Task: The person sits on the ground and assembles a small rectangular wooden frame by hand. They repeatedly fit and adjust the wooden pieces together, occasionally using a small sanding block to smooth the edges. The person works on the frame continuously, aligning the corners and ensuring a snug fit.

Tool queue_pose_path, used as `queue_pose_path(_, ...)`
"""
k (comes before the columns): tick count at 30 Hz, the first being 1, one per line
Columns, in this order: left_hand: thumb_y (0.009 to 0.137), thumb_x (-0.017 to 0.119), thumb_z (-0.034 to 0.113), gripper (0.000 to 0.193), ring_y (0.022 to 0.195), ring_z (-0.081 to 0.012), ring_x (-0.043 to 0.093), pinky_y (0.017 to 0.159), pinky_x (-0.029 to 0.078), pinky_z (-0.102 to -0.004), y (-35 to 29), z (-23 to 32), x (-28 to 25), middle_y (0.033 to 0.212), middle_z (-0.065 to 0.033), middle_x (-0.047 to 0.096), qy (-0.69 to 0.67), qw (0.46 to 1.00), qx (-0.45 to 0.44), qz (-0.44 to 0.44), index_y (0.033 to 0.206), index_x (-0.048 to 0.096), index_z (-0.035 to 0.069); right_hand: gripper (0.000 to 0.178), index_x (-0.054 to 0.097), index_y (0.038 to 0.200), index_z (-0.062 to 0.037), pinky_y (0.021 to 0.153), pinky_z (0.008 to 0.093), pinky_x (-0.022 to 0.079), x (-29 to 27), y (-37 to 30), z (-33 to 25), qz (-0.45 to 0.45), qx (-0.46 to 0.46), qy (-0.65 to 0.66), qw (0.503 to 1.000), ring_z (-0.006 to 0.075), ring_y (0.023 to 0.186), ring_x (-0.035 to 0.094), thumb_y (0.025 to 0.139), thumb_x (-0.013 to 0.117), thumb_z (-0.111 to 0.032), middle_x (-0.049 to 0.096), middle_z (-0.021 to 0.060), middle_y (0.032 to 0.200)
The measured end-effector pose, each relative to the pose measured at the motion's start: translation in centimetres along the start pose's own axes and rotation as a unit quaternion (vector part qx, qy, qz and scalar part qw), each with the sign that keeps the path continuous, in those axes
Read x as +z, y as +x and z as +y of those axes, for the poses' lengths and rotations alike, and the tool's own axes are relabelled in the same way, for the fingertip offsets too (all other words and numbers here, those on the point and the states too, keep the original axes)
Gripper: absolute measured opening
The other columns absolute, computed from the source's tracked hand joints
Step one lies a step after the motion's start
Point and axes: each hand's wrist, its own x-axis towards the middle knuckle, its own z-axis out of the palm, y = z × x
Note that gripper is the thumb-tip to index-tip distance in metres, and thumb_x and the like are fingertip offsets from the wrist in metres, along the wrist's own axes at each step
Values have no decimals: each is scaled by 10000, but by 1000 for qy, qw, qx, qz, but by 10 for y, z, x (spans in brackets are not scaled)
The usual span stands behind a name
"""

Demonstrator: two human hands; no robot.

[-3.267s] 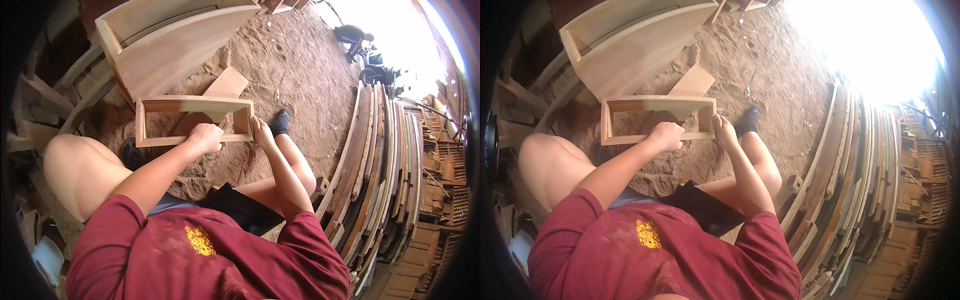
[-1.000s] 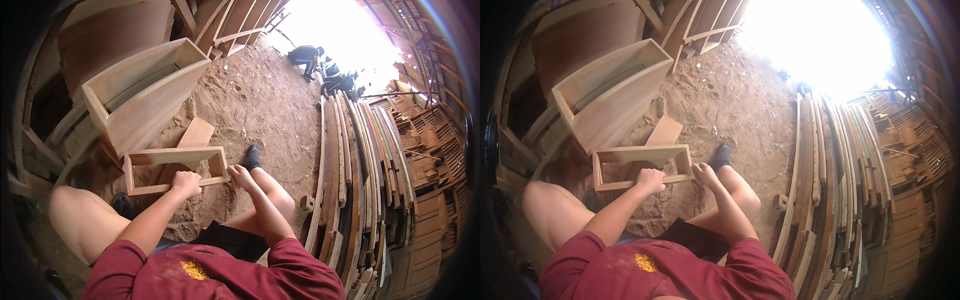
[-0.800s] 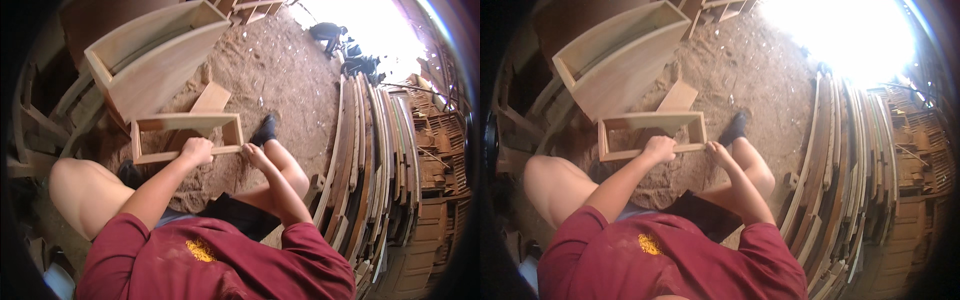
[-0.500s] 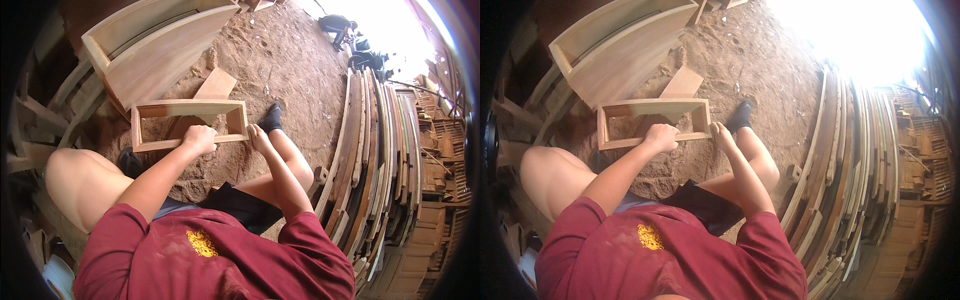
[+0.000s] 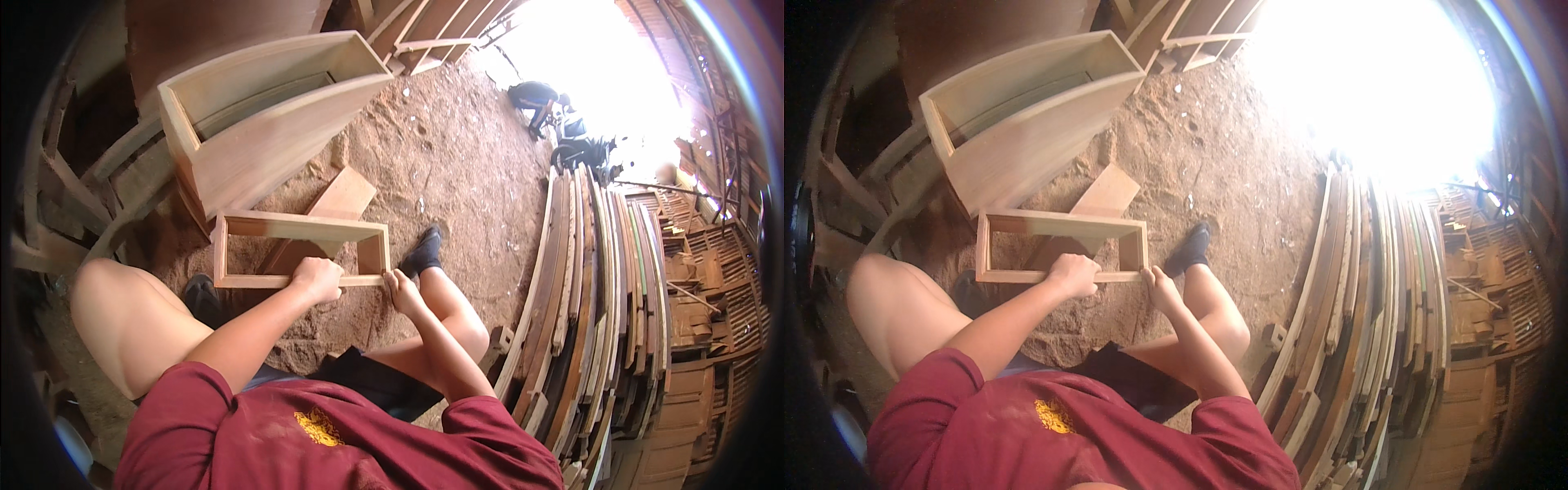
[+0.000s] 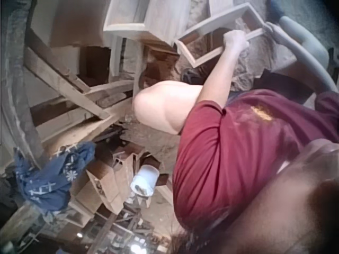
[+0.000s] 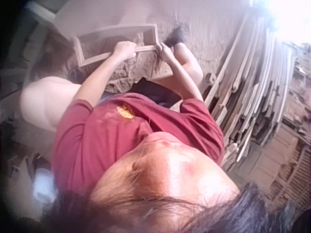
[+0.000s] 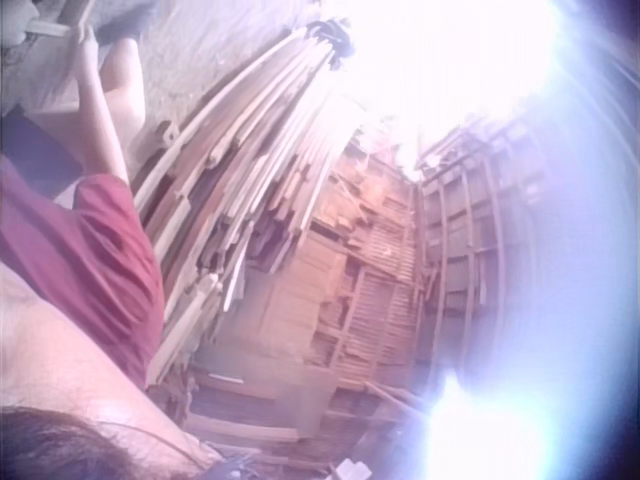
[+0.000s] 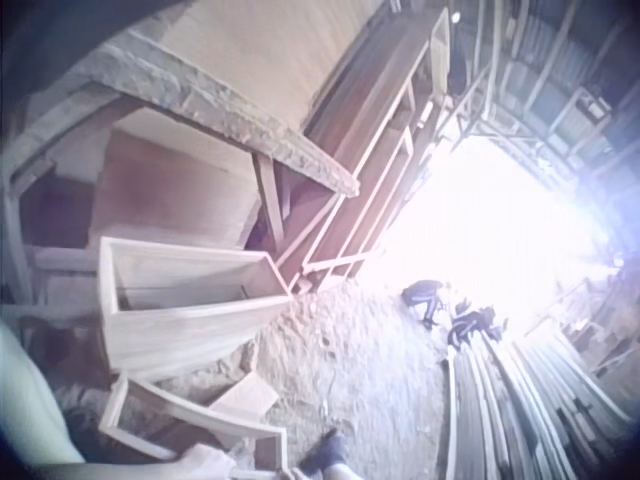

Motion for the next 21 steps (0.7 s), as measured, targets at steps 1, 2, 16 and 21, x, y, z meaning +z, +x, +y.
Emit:
queue_pose_path(1, 775, 655, 264, 262, 935, -288, 730, 829, 581, -440, 0, -4, 2, 970, -106, 751, 3, 1000, 4, 3, 996, 756, 168, 363, 583, 1030, -17, 809, 472, 479, -4, 5, -13, -18, -2, 5, 1000, 473, 923, 610, 1074, 447, -351, 626, 283, 940)
queue_pose_path(2, 787, 660, 291, 268, 934, -286, 732, 816, 583, -437, -1, -7, 2, 978, -107, 753, 2, 1000, 1, 2, 996, 757, 155, 386, 578, 1011, -17, 808, 477, 476, -6, 10, -28, 10, 4, -4, 1000, 473, 917, 607, 1076, 431, -368, 623, 278, 929)
queue_pose_path(16, 815, 685, 353, 319, 958, -279, 732, 824, 588, -442, -3, -4, 2, 1020, -99, 754, -4, 1000, 0, -13, 1017, 758, 118, 371, 560, 963, -32, 738, 462, 477, -2, 17, -37, 38, 10, 32, 999, 451, 799, 595, 1077, 434, -363, 611, 251, 841)
queue_pose_path(21, 806, 683, 349, 318, 951, -284, 733, 832, 584, -446, -1, -8, 1, 1012, -100, 754, 0, 1000, -7, -6, 1018, 760, 124, 396, 569, 1016, -32, 791, 490, 481, -3, 6, -21, -22, 5, 16, 1000, 486, 917, 616, 1076, 429, -397, 625, 288, 922)
